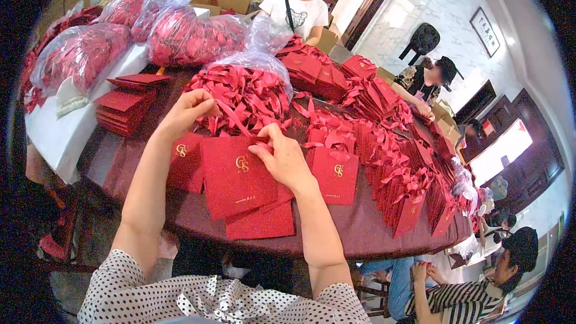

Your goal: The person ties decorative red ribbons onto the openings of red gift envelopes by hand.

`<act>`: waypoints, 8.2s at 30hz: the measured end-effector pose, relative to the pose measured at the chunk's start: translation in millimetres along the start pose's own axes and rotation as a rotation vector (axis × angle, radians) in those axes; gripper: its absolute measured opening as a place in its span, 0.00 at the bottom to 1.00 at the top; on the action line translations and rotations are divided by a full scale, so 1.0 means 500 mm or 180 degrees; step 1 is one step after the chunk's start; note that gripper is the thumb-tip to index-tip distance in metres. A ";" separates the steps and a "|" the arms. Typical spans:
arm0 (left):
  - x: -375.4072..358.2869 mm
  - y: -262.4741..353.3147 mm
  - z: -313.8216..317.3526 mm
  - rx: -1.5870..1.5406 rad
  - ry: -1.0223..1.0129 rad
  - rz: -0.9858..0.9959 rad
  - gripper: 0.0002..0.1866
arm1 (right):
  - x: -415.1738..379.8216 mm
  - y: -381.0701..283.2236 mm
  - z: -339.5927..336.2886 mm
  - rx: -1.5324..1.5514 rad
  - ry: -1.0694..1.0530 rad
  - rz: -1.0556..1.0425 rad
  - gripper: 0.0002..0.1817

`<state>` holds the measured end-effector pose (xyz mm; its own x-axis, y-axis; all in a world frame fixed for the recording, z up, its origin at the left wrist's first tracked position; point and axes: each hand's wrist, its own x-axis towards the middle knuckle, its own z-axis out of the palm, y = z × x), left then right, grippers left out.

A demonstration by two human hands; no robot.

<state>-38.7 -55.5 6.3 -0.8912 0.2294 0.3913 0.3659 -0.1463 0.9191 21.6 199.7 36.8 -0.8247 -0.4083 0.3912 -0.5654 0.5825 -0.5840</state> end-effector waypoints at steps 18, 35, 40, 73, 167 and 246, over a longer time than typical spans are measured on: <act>-0.020 0.015 0.057 0.0967 -0.0530 -0.0060 0.09 | -0.006 0.010 -0.041 -0.0125 0.0395 0.0288 0.16; -0.028 0.050 0.069 0.0155 -0.0120 -0.0723 0.10 | -0.054 0.004 -0.121 0.4404 -0.0279 -0.0860 0.42; -0.038 0.073 0.069 -0.1214 -0.0407 -0.0745 0.08 | -0.055 0.027 -0.122 0.3458 0.0760 -0.0726 0.27; -0.041 -0.011 0.162 -0.0425 -0.1144 -0.0826 0.09 | -0.038 -0.014 0.001 0.0016 0.0427 0.0081 0.07; -0.069 -0.044 0.189 0.2915 -0.1047 0.0211 0.46 | -0.069 0.120 -0.011 -0.1463 0.0088 0.0054 0.24; -0.034 -0.030 0.131 -0.0371 -0.1033 -0.1113 0.07 | -0.020 0.022 0.034 -0.0739 0.0535 -0.0551 0.05</act>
<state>-11.4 5.8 -11.0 -0.8190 0.5693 0.0714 0.0106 -0.1094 0.9939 23.9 198.2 14.4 -0.6954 -0.4048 0.5938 -0.6687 0.6671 -0.3284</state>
